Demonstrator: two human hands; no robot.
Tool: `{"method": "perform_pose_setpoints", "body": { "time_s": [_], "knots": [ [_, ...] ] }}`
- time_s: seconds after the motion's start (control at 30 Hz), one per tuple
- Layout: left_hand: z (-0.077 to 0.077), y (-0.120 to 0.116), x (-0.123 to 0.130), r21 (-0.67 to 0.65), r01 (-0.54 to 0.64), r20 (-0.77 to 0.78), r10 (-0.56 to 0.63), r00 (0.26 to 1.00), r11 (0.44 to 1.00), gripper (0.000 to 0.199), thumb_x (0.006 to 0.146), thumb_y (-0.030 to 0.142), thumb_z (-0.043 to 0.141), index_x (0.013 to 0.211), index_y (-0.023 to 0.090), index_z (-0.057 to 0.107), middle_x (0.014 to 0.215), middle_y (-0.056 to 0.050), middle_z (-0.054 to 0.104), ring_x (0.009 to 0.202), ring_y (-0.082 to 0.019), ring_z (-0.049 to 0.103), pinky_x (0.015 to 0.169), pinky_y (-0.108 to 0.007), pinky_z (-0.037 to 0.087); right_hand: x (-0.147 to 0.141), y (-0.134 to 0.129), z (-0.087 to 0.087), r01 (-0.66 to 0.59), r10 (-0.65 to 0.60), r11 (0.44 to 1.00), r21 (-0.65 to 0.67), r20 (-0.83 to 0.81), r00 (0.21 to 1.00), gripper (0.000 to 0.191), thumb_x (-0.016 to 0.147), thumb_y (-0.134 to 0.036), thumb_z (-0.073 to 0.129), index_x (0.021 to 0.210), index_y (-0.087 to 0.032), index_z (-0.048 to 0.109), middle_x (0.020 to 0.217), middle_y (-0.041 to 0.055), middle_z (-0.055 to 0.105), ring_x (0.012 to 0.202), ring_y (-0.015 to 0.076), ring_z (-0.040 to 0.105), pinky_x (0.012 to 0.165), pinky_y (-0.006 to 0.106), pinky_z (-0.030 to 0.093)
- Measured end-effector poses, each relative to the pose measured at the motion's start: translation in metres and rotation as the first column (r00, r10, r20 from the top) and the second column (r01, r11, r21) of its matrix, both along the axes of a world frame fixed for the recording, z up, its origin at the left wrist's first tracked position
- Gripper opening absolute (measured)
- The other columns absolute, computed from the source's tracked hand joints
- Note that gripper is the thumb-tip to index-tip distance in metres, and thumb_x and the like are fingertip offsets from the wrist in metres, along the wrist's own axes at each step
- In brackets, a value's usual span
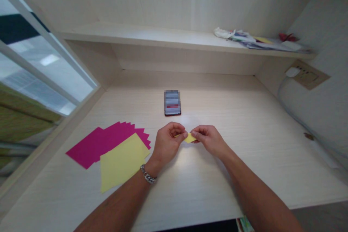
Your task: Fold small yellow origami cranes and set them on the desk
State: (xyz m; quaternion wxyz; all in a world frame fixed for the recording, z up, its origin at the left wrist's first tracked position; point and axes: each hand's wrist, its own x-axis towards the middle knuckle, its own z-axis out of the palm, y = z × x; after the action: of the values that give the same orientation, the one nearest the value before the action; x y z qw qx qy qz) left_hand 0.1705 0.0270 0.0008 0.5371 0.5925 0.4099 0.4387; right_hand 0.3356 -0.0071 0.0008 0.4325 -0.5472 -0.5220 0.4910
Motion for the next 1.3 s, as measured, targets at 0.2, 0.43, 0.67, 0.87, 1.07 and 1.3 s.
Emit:
{"method": "perform_pose_setpoints", "body": {
  "time_s": [0.2,0.43,0.67,0.87,1.07,1.3],
  "knots": [
    [-0.005,0.005,0.001,-0.048,0.086,-0.036,-0.088,0.996,0.995,0.017,0.07,0.022,0.069,0.085,0.015,0.063,0.078,-0.004,0.069,0.071,-0.015,0.065,0.069,-0.028,0.053,0.005,0.001,-0.002,0.065,-0.068,0.998,0.027,0.147,0.987,0.018,0.078,-0.032,0.06,0.071,-0.016,0.066,0.067,0.0033,0.065,0.061,0.0142,0.059,0.061,0.028,0.049],
    [-0.006,0.001,0.001,-0.038,0.227,-0.135,-0.23,0.964,0.973,0.015,0.073,0.023,0.065,0.086,0.016,0.069,0.083,-0.007,0.071,0.075,-0.018,0.065,0.072,-0.032,0.052,-0.001,0.003,0.001,0.186,-0.187,0.974,0.129,-0.004,0.982,0.038,0.066,-0.028,0.072,0.101,-0.019,0.06,0.07,0.0005,0.064,0.058,0.0129,0.056,0.055,0.025,0.045],
    [-0.007,0.003,0.005,-0.299,0.109,0.125,-0.074,0.989,0.948,0.016,0.066,0.023,0.072,0.077,0.014,0.064,0.077,-0.005,0.069,0.07,-0.016,0.065,0.07,-0.032,0.054,-0.006,0.007,-0.008,0.138,-0.139,0.99,-0.019,-0.21,0.968,0.029,0.066,-0.039,0.072,0.08,-0.016,0.06,0.076,0.0037,0.065,0.067,0.0143,0.06,0.065,0.028,0.049],
    [-0.008,0.008,0.001,-0.195,0.17,0.124,-0.148,0.981,0.966,0.03,0.064,0.022,0.074,0.091,0.014,0.063,0.083,-0.006,0.069,0.076,-0.017,0.066,0.072,-0.031,0.054,0.001,0.007,-0.012,0.023,-0.023,0.999,-0.028,-0.003,1.0,0.019,0.07,-0.034,0.068,0.074,-0.016,0.061,0.064,-0.0004,0.06,0.058,0.0111,0.053,0.056,0.024,0.042],
    [-0.007,0.006,0.0,-0.119,0.096,0.061,-0.089,0.994,0.988,0.03,0.068,0.023,0.071,0.095,0.014,0.063,0.085,-0.005,0.068,0.072,-0.016,0.067,0.07,-0.032,0.057,-0.004,0.003,-0.006,0.111,-0.111,0.99,0.092,-0.008,0.994,0.019,0.075,-0.03,0.063,0.089,-0.017,0.066,0.082,0.0043,0.067,0.073,0.0146,0.06,0.068,0.029,0.049],
    [-0.007,0.005,0.001,-0.117,0.09,0.052,-0.084,0.995,0.989,0.025,0.071,0.03,0.069,0.089,0.013,0.067,0.087,-0.008,0.07,0.074,-0.018,0.067,0.072,-0.035,0.059,-0.007,0.0,-0.001,0.187,-0.201,0.969,0.16,0.076,0.977,0.02,0.074,-0.032,0.066,0.087,-0.019,0.071,0.084,0.0068,0.07,0.073,0.0178,0.064,0.067,0.032,0.052]
  ]
}}
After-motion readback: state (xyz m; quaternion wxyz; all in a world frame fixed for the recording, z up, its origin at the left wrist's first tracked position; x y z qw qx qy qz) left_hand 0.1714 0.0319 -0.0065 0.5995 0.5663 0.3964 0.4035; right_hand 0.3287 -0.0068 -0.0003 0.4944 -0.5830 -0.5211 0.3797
